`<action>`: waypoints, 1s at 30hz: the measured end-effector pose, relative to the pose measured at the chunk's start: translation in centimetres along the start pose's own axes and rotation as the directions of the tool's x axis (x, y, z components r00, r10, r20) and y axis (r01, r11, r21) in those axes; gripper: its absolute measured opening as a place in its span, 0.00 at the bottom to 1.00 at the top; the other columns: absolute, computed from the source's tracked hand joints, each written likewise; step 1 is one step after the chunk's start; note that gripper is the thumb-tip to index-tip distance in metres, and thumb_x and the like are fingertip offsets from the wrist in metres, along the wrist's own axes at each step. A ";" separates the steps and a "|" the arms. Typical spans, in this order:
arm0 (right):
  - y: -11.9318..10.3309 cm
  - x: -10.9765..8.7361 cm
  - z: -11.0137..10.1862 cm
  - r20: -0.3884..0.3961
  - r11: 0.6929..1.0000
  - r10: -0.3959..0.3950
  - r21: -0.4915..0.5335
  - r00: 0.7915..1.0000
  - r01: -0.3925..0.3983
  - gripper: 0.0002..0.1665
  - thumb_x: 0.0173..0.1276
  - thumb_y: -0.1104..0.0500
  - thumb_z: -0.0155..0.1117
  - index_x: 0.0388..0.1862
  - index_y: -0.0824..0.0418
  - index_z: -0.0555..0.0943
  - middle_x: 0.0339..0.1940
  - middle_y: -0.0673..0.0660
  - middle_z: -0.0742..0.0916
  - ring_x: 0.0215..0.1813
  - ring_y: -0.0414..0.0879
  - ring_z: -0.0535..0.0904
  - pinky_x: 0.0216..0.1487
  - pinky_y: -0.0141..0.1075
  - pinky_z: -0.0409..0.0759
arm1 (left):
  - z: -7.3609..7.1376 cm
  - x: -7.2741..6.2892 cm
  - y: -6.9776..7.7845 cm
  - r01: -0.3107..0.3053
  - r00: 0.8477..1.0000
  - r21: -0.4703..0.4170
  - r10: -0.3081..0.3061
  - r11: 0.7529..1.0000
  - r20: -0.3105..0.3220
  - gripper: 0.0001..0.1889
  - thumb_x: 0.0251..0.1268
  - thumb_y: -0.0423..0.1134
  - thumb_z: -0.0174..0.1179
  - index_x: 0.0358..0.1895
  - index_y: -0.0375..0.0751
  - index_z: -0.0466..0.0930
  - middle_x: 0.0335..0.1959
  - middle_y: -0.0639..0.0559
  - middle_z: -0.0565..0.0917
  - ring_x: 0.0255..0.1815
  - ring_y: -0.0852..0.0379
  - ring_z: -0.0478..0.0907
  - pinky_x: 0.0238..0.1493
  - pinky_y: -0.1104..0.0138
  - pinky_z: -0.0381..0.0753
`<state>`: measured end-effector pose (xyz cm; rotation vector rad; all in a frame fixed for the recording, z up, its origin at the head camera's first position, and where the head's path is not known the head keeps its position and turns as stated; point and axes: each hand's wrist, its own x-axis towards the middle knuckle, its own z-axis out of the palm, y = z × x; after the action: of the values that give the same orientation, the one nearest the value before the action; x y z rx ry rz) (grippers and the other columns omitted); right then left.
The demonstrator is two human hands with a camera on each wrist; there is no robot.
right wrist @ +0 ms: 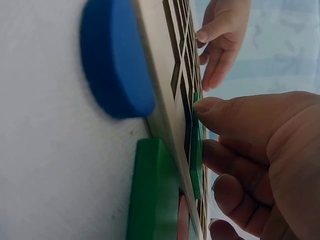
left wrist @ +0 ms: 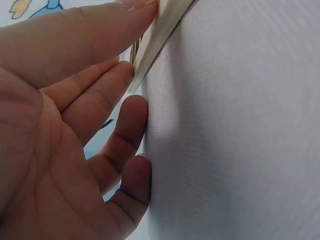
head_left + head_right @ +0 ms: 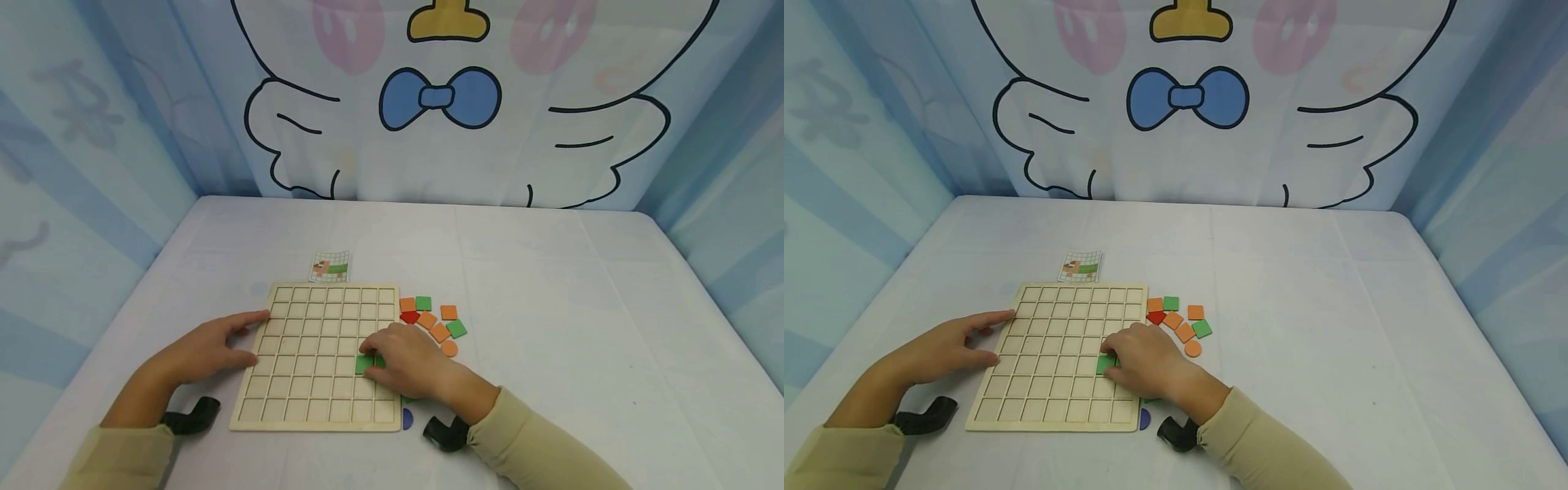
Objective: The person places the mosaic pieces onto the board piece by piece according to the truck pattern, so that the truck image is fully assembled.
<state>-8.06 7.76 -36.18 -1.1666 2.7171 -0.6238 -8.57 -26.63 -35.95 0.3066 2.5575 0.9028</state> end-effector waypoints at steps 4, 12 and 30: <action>0.0 0.0 -0.2 0.036 0.997 0.051 0.061 0.998 -0.053 0.18 0.67 0.54 0.69 0.54 0.59 0.84 0.49 0.50 0.87 0.52 0.46 0.81 0.52 0.38 0.78 | 0.0 0.0 0.0 0.001 1.000 0.000 -0.001 1.000 -0.002 0.42 0.59 0.47 0.71 0.75 0.38 0.64 0.70 0.30 0.68 0.66 0.32 0.68 0.62 0.38 0.66; 0.7 -0.6 -2.1 0.032 0.966 0.155 0.205 0.987 -0.158 0.22 0.68 0.54 0.69 0.59 0.59 0.82 0.53 0.50 0.85 0.47 0.45 0.78 0.49 0.39 0.77 | 0.0 0.1 0.1 0.020 1.000 0.003 -0.020 1.000 0.003 0.42 0.59 0.47 0.71 0.76 0.38 0.64 0.70 0.29 0.68 0.66 0.32 0.68 0.62 0.37 0.66; 4.2 -2.6 -3.6 0.011 0.936 0.302 0.184 0.953 -0.299 0.21 0.67 0.58 0.69 0.59 0.59 0.82 0.35 0.49 0.81 0.39 0.46 0.72 0.43 0.41 0.74 | 0.1 0.2 0.3 0.043 0.999 -0.011 -0.043 0.999 0.003 0.42 0.59 0.48 0.71 0.76 0.41 0.65 0.69 0.30 0.69 0.67 0.33 0.67 0.64 0.37 0.64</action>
<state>-10.03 13.43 -34.80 -0.6871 2.7019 -0.8179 -8.63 -26.30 -35.93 0.2484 2.5453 0.9001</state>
